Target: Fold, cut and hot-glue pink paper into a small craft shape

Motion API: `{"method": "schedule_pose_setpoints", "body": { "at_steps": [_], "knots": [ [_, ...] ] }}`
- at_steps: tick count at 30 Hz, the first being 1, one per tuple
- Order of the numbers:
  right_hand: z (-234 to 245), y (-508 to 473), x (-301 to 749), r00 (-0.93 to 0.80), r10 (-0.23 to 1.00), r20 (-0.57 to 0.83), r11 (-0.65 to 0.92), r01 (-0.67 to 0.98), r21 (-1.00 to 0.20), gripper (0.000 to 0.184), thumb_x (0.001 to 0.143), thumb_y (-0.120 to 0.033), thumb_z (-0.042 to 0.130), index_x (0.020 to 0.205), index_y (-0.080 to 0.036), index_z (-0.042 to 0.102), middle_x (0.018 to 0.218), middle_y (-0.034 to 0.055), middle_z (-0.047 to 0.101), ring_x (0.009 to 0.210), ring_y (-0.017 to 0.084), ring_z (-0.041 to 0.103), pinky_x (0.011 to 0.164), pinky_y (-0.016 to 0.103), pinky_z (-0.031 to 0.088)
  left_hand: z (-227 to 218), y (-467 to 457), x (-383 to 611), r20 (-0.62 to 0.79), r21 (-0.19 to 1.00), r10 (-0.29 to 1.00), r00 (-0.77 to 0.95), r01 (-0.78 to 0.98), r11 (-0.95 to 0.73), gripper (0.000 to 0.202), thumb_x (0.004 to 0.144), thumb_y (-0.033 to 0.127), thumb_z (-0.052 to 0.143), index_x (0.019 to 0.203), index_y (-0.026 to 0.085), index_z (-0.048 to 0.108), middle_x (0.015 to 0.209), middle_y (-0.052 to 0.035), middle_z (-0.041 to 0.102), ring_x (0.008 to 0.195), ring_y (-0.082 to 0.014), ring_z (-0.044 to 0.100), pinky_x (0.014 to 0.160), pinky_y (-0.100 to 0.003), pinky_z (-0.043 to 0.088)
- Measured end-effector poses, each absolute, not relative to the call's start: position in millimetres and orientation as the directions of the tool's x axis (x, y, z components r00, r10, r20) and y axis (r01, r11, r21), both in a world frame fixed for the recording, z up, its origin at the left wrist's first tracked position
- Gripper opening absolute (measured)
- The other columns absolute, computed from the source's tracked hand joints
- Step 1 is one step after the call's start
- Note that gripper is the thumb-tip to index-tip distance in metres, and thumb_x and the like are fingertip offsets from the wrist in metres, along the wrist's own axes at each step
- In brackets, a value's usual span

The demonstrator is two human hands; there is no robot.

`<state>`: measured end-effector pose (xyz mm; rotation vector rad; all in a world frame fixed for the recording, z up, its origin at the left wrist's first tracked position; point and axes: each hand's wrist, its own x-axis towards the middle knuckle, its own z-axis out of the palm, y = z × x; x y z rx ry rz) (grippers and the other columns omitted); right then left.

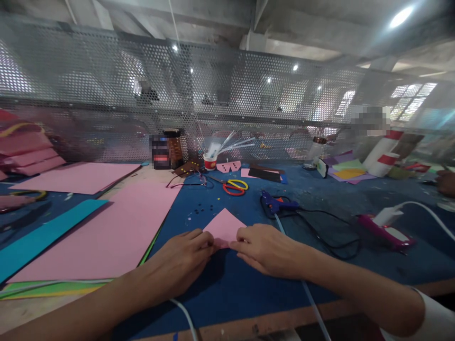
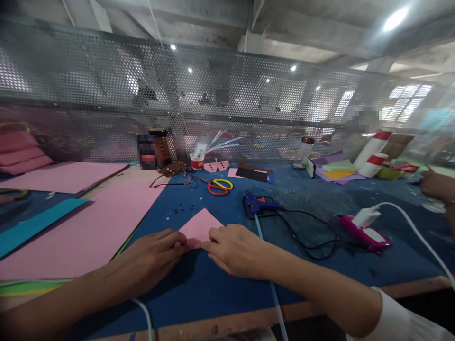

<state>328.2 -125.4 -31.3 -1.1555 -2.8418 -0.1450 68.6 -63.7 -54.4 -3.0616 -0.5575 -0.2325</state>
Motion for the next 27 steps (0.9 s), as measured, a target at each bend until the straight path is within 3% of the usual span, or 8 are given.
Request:
{"method": "schedule_pose_setpoints", "body": {
  "at_steps": [5, 10, 16, 21, 27],
  "knots": [
    [-34, -126, 321, -0.746, 0.66, 0.091, 0.738, 0.666, 0.111, 0.036, 0.102, -0.035, 0.043, 0.132, -0.017, 0.051, 0.101, 0.0083, 0.06, 0.087, 0.021, 0.055, 0.072, 0.033, 0.038, -55, -64, 69, 0.137, -0.047, 0.333, 0.933, 0.342, -0.938, 0.032, 0.098, 0.017, 0.043, 0.129, 0.02, 0.053, 0.105, -0.0072, 0.061, 0.093, -0.022, 0.057, 0.083, -0.036, 0.049],
    [-35, -127, 318, -0.746, 0.659, 0.092, 0.732, 0.665, 0.15, 0.035, 0.103, -0.034, 0.041, 0.131, -0.017, 0.053, 0.101, 0.008, 0.06, 0.088, 0.023, 0.054, 0.073, 0.035, 0.039, -54, -66, 70, 0.134, -0.076, 0.324, 0.936, 0.336, -0.939, 0.027, 0.1, 0.021, 0.042, 0.123, 0.02, 0.056, 0.105, -0.0075, 0.061, 0.092, -0.0221, 0.056, 0.082, -0.037, 0.048],
    [-30, -128, 322, -0.743, 0.664, 0.078, 0.736, 0.669, 0.106, 0.035, 0.103, -0.03, 0.041, 0.133, -0.017, 0.052, 0.102, 0.0074, 0.059, 0.086, 0.021, 0.054, 0.071, 0.033, 0.04, -51, -66, 71, 0.119, -0.076, 0.333, 0.936, 0.343, -0.936, 0.025, 0.097, 0.016, 0.046, 0.118, 0.02, 0.057, 0.101, -0.0067, 0.06, 0.09, -0.0214, 0.056, 0.08, -0.035, 0.047],
    [-23, -129, 330, -0.734, 0.676, 0.061, 0.734, 0.678, 0.04, 0.027, 0.102, -0.026, 0.043, 0.12, -0.018, 0.061, 0.103, 0.0073, 0.061, 0.092, 0.02, 0.054, 0.078, 0.033, 0.04, -48, -65, 70, 0.123, -0.046, 0.305, 0.944, 0.312, -0.949, 0.019, 0.095, 0.013, 0.047, 0.109, 0.019, 0.059, 0.099, -0.0068, 0.06, 0.088, -0.0207, 0.055, 0.08, -0.034, 0.047],
    [-13, -133, 344, -0.714, 0.7, 0.015, 0.714, 0.7, 0.009, 0.025, 0.102, -0.024, 0.045, 0.11, -0.018, 0.067, 0.099, 0.0057, 0.063, 0.091, 0.019, 0.055, 0.075, 0.031, 0.04, -47, -64, 69, 0.175, -0.043, 0.251, 0.952, 0.262, -0.964, 0.019, 0.097, 0.016, 0.046, 0.107, 0.019, 0.061, 0.097, -0.0084, 0.061, 0.089, -0.0199, 0.057, 0.082, -0.032, 0.048]
  ]
}}
